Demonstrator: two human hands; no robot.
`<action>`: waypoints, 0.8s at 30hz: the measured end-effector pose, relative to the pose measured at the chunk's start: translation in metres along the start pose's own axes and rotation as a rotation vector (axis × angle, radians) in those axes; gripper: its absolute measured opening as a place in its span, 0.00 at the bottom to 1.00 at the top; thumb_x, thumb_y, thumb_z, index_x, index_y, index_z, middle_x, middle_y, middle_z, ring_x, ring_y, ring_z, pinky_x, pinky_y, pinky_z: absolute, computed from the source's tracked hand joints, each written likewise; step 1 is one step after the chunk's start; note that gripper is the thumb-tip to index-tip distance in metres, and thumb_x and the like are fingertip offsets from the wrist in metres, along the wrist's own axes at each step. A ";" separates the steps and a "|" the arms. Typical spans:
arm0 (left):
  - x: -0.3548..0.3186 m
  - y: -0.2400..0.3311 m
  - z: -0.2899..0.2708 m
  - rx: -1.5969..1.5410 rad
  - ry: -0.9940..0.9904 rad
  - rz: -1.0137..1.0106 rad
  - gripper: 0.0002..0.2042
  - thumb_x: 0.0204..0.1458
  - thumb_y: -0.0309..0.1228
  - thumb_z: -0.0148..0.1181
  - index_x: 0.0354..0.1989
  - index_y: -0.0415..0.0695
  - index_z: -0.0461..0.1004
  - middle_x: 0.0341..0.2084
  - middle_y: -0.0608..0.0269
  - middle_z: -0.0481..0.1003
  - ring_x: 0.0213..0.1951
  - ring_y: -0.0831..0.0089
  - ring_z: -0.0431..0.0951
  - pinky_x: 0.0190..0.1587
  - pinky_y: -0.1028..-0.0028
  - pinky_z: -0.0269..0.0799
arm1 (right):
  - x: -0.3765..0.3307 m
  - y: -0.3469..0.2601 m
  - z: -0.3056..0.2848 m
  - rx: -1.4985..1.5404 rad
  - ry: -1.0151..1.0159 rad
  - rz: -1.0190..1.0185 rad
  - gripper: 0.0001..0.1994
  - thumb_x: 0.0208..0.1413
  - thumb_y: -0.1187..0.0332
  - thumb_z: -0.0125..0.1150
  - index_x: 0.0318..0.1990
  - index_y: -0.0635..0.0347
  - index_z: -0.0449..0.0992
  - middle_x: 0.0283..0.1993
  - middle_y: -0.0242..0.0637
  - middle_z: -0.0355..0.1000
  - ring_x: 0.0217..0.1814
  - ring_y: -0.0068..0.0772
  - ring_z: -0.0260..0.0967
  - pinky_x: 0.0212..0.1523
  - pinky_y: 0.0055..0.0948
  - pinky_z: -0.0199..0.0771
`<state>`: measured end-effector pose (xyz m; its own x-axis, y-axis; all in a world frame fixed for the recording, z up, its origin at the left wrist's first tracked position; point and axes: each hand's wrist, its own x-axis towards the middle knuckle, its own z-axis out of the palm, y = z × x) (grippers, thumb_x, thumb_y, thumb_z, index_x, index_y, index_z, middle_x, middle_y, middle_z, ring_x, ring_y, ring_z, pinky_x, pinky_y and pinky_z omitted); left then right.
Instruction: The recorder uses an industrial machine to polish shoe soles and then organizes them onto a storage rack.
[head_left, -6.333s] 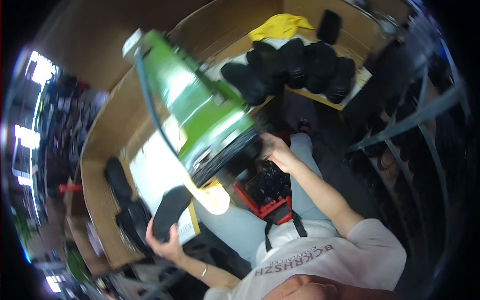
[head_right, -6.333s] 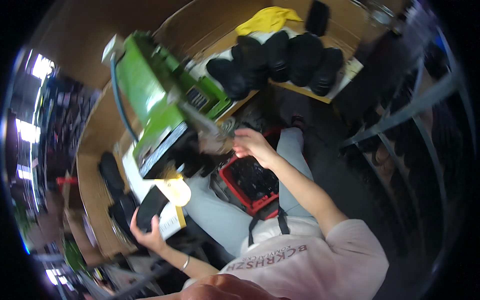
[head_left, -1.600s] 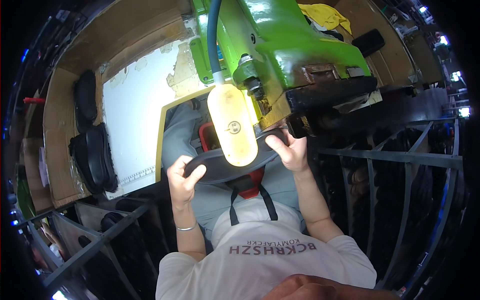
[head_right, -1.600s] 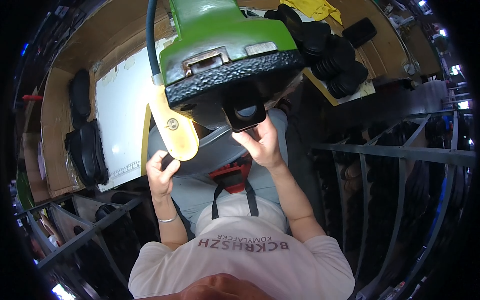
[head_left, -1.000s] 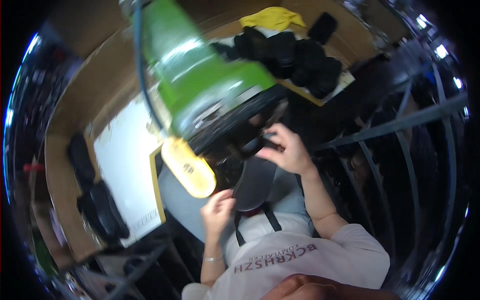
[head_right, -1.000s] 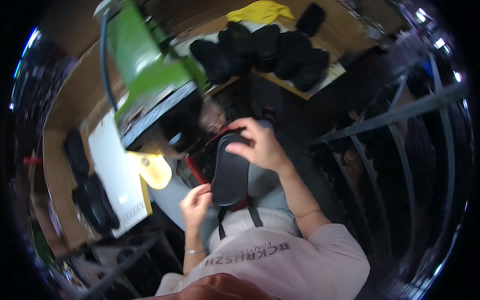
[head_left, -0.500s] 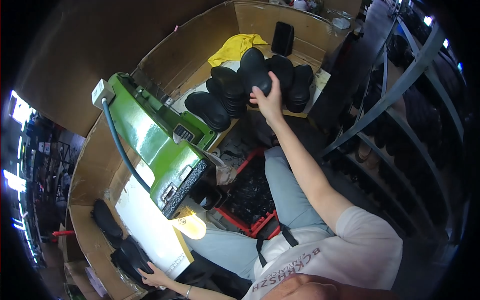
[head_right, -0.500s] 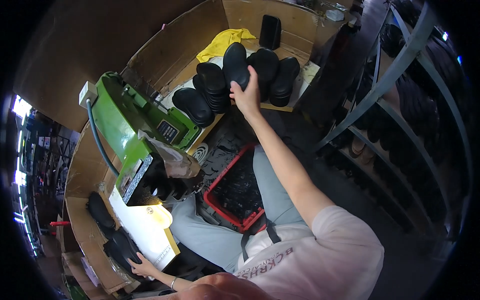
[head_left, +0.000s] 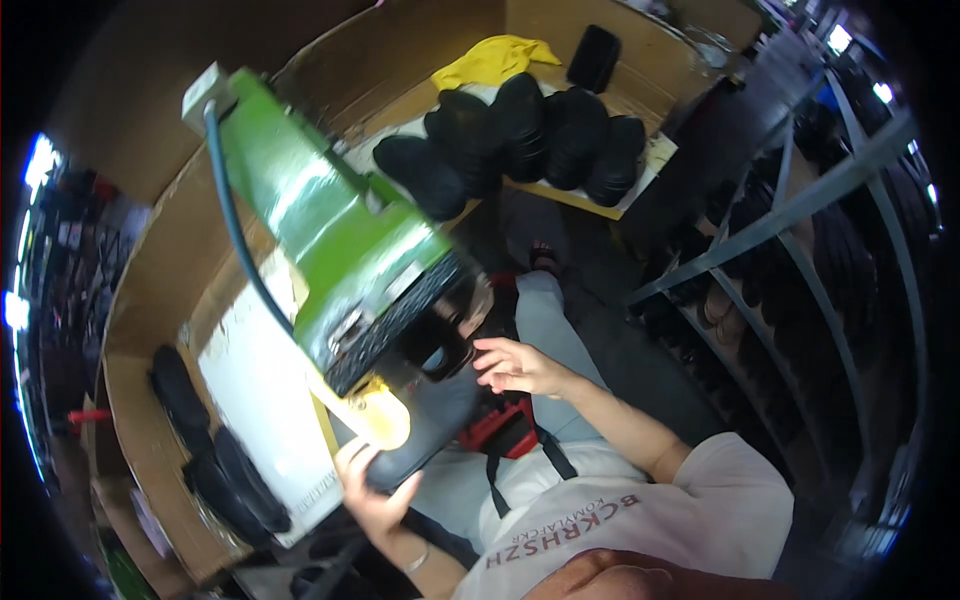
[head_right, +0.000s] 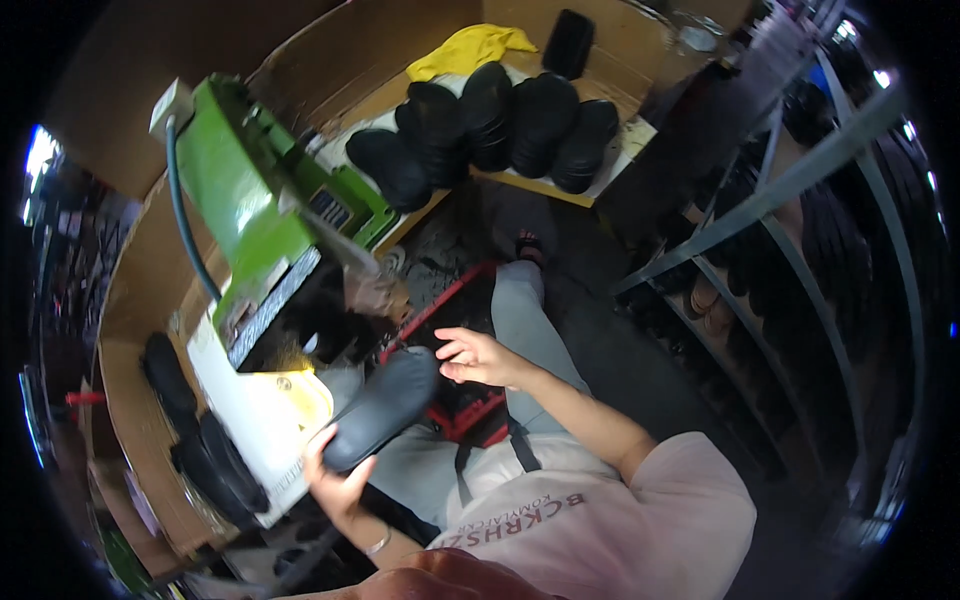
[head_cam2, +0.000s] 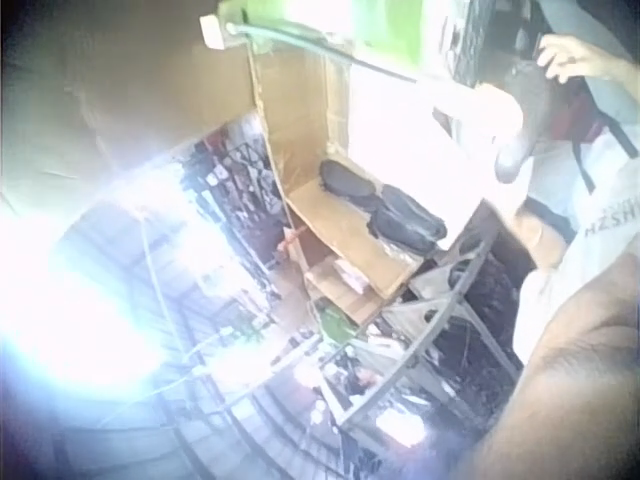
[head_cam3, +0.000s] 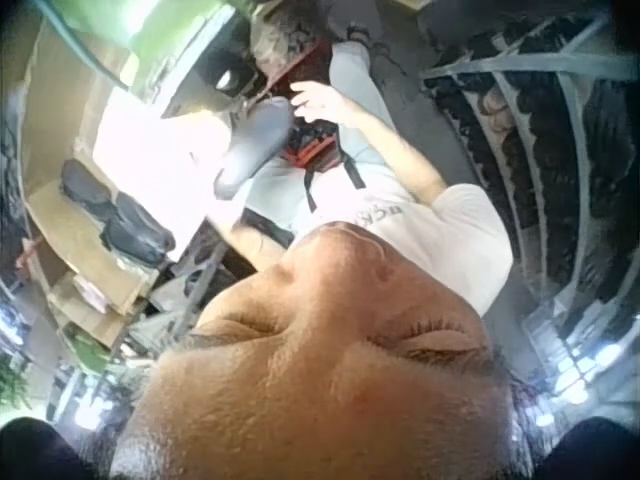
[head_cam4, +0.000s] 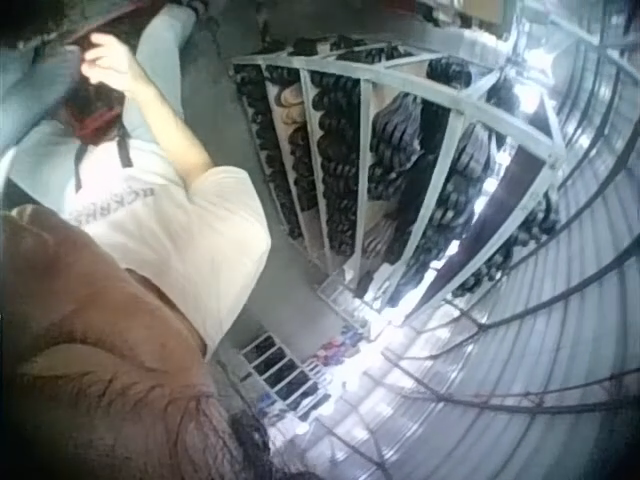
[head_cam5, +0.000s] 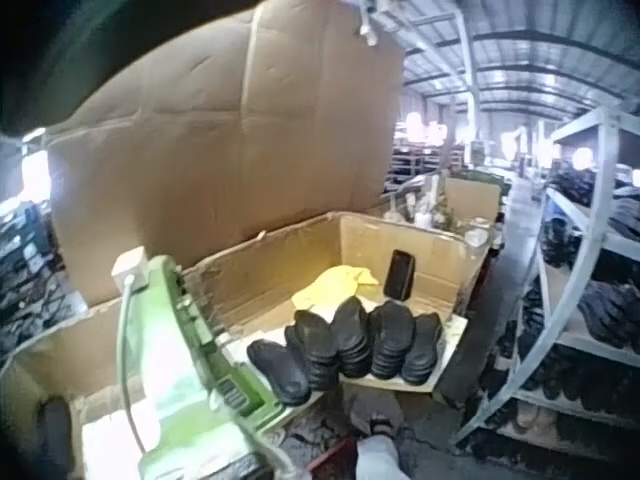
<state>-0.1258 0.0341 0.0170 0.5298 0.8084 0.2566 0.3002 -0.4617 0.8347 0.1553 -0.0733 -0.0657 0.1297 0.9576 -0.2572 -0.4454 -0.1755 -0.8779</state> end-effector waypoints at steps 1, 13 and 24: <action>0.004 -0.004 0.023 -0.054 -0.042 0.077 0.31 0.22 0.29 0.73 0.42 0.38 0.72 0.44 0.52 0.70 0.49 0.59 0.70 0.55 0.62 0.61 | -0.012 0.005 -0.002 0.025 -0.035 0.054 0.36 0.50 0.72 0.64 0.64 0.63 0.51 0.56 0.46 0.61 0.48 0.26 0.68 0.47 0.24 0.70; 0.041 0.046 0.141 -0.757 -0.215 -0.367 0.09 0.47 0.25 0.64 0.35 0.36 0.76 0.26 0.69 0.76 0.28 0.86 0.70 0.29 0.83 0.67 | -0.087 0.047 0.012 0.171 0.189 0.082 0.24 0.38 0.82 0.66 0.48 0.64 0.71 0.47 0.35 0.71 0.48 0.28 0.68 0.52 0.27 0.67; 0.039 0.024 0.148 -0.675 -0.024 -0.315 0.05 0.48 0.21 0.61 0.33 0.35 0.74 0.25 0.68 0.74 0.28 0.85 0.71 0.33 0.84 0.68 | -0.102 -0.006 -0.008 0.139 0.356 -0.086 0.24 0.38 0.81 0.62 0.49 0.70 0.70 0.46 0.42 0.71 0.49 0.34 0.69 0.54 0.31 0.66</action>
<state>0.0200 0.0005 -0.0251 0.5188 0.8535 -0.0489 -0.1075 0.1218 0.9867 0.1518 -0.1713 -0.0376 0.4603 0.8238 -0.3308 -0.5321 -0.0422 -0.8456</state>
